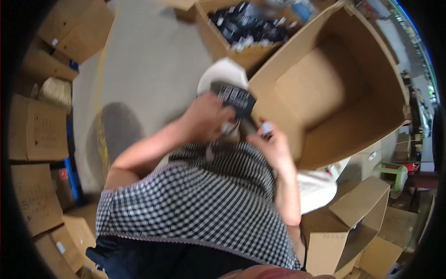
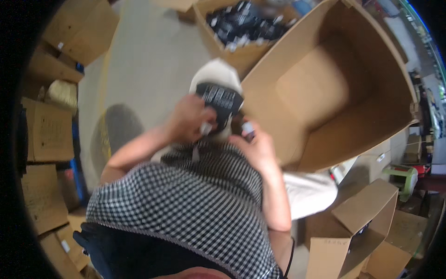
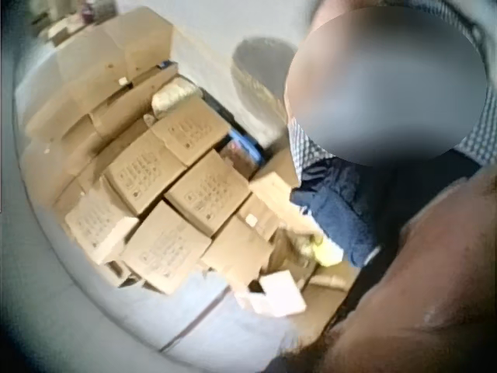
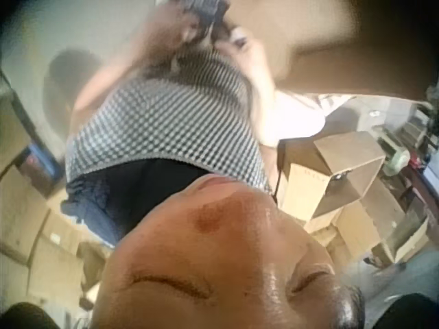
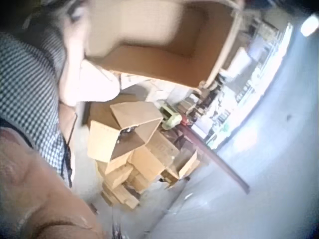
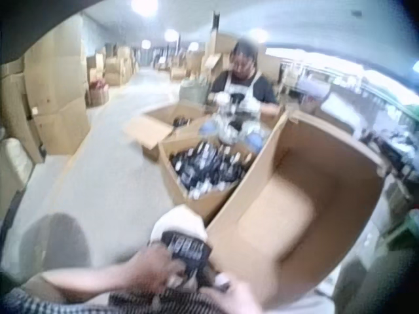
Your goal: The person tests digital displays by plugging each unit's connector into a power cable by hand, turning on the screen, unplugging it, and placing the display into a cardboard box.
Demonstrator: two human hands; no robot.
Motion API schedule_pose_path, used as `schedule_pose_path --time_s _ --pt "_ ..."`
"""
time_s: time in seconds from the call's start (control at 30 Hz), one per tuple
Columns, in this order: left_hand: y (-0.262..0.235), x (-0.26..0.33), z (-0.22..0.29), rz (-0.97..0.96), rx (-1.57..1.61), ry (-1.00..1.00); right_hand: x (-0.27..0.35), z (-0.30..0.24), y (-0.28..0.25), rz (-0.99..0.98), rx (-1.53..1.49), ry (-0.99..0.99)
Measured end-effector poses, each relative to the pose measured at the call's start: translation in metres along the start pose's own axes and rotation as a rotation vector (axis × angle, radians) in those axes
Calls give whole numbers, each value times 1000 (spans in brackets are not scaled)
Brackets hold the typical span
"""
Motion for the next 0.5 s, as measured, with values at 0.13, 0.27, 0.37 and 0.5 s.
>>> schedule_pose_path --time_s 0.13,0.27,0.37,0.5 --pt "-3 2 -1 133 29 44 28 -28 25 -73 -473 -56" --pt "-2 3 3 86 7 19 36 -29 42 -197 -736 -79" --pt "0 6 5 83 -3 15 29 -28 41 -152 -637 -71" --pt "3 7 9 155 -57 13 23 -37 50 -238 -909 -94"
Point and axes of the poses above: each hand's wrist, its own x-axis away from the middle knuckle, its own y-axis out of the palm, z = x × y, the point moved 6 cm from there along -x, towards the middle knuckle, and after that the axes turned 12 degrees about -z, right-handed, at the moved point
